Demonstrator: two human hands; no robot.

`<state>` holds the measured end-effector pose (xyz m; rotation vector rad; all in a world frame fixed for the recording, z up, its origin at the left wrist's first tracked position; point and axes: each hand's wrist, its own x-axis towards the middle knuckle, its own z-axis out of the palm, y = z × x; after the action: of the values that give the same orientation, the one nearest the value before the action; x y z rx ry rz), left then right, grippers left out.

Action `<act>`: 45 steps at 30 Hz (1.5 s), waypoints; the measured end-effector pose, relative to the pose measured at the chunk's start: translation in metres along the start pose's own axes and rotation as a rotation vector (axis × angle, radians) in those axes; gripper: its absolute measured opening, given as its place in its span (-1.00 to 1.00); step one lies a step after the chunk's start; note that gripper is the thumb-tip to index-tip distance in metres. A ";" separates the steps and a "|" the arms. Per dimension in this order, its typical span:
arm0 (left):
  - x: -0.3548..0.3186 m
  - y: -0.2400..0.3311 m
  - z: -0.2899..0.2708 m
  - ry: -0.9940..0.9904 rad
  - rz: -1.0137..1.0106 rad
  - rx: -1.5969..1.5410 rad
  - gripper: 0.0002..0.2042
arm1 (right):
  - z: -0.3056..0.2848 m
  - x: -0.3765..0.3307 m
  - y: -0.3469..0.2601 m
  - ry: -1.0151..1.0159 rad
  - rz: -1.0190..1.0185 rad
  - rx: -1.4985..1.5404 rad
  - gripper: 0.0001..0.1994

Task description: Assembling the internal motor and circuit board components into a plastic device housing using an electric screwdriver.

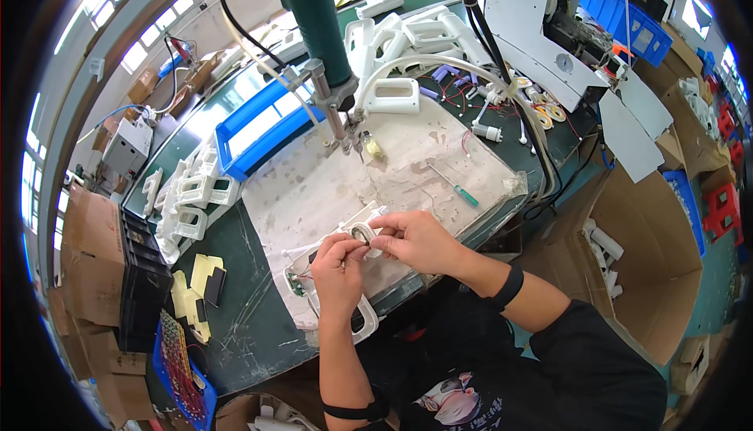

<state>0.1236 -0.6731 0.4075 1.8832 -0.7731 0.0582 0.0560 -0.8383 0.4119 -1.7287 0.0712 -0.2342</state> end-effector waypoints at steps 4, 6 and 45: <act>-0.002 -0.012 0.001 0.049 -0.099 -0.127 -0.93 | 0.000 0.000 0.005 0.091 0.061 -0.042 -0.65; -0.001 -0.009 0.000 0.024 -0.091 -0.128 -0.95 | -0.002 0.000 0.007 0.109 0.100 -0.013 -0.65; -0.121 -0.079 -0.111 0.677 -0.380 0.116 -0.75 | 0.033 -0.188 0.160 -0.185 0.644 0.302 -0.73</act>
<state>0.1041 -0.5022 0.3472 1.9136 0.0508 0.4807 -0.1078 -0.7999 0.2279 -1.3406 0.4261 0.3725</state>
